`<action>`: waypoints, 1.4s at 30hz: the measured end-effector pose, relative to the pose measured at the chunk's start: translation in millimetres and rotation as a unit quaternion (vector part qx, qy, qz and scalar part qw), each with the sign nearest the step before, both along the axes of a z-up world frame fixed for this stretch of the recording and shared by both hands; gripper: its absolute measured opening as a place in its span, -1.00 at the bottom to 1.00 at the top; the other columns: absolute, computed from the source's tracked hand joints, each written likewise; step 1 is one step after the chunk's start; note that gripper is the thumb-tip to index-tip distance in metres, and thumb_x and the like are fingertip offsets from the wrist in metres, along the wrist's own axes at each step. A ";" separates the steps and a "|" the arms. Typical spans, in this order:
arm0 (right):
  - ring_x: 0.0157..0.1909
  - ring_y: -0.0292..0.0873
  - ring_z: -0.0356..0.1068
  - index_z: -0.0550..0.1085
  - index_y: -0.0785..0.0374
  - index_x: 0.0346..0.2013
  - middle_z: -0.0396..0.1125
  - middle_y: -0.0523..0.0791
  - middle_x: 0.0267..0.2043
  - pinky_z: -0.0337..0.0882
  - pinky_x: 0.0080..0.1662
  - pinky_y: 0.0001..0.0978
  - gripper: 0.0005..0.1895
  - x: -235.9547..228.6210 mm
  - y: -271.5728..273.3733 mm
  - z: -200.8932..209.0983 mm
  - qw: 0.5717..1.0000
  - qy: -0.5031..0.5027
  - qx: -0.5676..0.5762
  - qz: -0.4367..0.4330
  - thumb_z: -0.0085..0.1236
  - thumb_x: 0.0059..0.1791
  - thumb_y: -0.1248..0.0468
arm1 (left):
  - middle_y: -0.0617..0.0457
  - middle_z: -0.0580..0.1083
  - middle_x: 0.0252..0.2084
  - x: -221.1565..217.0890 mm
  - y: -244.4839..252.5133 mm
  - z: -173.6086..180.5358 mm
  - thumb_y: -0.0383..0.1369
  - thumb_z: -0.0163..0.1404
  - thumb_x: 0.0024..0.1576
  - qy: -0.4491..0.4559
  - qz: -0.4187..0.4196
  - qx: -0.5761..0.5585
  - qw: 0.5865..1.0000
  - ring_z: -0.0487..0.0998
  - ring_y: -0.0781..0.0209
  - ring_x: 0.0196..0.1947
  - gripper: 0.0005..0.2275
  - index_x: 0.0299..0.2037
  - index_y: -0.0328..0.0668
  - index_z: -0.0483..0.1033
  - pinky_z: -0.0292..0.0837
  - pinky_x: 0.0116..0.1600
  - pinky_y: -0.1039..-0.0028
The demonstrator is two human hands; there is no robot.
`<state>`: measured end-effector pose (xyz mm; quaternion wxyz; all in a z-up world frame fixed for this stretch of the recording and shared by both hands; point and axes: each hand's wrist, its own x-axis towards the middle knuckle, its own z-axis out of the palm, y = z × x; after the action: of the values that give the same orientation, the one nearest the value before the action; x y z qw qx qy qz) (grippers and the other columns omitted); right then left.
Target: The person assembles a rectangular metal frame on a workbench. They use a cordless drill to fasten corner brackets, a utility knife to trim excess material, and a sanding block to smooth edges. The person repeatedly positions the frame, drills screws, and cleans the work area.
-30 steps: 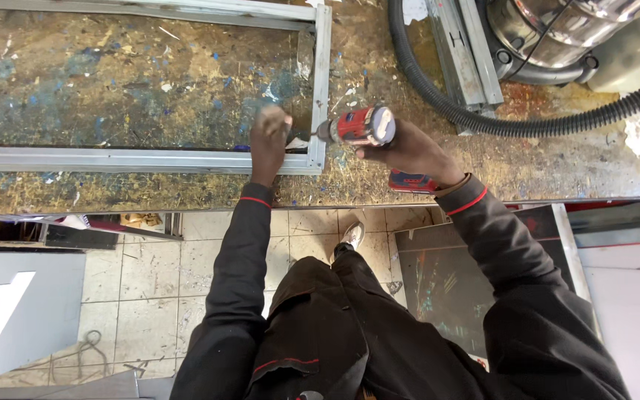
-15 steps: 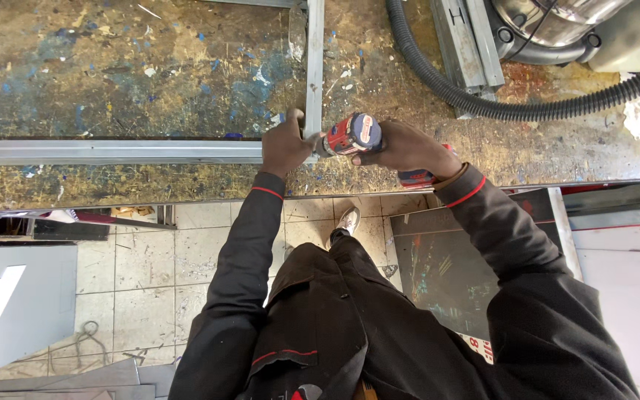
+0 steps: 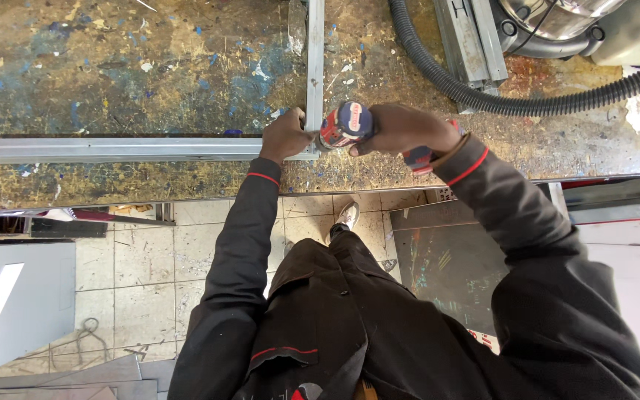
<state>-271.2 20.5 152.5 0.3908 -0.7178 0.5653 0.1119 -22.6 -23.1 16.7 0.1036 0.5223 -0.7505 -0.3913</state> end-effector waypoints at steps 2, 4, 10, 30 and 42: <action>0.18 0.45 0.58 0.57 0.27 0.35 0.59 0.25 0.05 0.24 0.47 0.53 -0.29 2.3 -6.6 2.9 0.998 0.019 -0.010 0.061 0.28 0.14 -0.21 | -0.03 0.68 -0.03 -5.7 -4.2 -4.9 0.06 0.26 0.26 -0.023 0.013 -0.010 1.000 0.73 -0.26 0.11 -0.50 0.23 -0.05 0.52 0.52 0.26 -0.28; 0.17 0.47 0.58 0.61 0.23 0.26 0.61 0.22 0.01 0.31 0.41 0.52 -0.29 8.9 -10.2 3.1 0.996 0.041 -0.030 0.072 0.30 0.09 -0.27 | -0.07 0.67 -0.04 -3.0 0.3 -5.5 0.03 0.23 0.31 -0.009 0.008 -0.022 1.000 0.73 -0.30 0.10 -0.51 0.26 -0.14 0.51 0.52 0.25 -0.31; -0.02 0.36 0.66 0.70 0.19 0.06 0.64 0.11 -0.18 0.51 0.23 0.29 -0.43 17.3 -4.1 7.2 0.992 0.071 -0.071 0.076 0.36 0.03 -0.20 | -0.08 0.66 -0.04 0.2 0.3 -5.0 -0.19 0.15 0.31 -0.003 -0.002 -0.029 1.000 0.73 -0.31 0.07 -0.60 0.28 -0.19 0.49 0.55 0.19 -0.32; -0.40 0.03 0.59 0.59 0.24 0.17 0.51 0.05 -0.36 0.60 -0.14 -0.04 -0.42 -21.0 -11.5 -10.8 0.999 -0.032 0.007 -0.026 0.45 0.05 -0.08 | -0.31 0.42 0.33 23.5 14.8 -10.6 -0.26 0.18 0.34 0.221 -0.135 -0.189 0.947 0.35 -0.66 0.46 -0.68 0.27 -0.04 0.68 0.29 0.48 -0.52; -0.47 -0.04 0.53 0.61 0.25 0.19 0.44 -0.01 -0.45 0.57 -0.26 -0.08 -0.48 -23.3 15.6 0.1 0.993 -0.097 -0.031 -0.057 0.40 0.10 -0.04 | 0.01 0.42 0.32 8.6 18.5 -27.7 -0.03 0.22 0.40 0.166 -0.116 -0.207 0.957 0.26 -0.48 0.55 -0.79 -0.03 0.10 0.74 0.33 0.39 -0.48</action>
<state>-294.5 36.2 152.6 0.4270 -0.7038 0.5677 0.0020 -14.0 -4.5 -11.0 0.2860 0.3264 -0.8430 -0.3179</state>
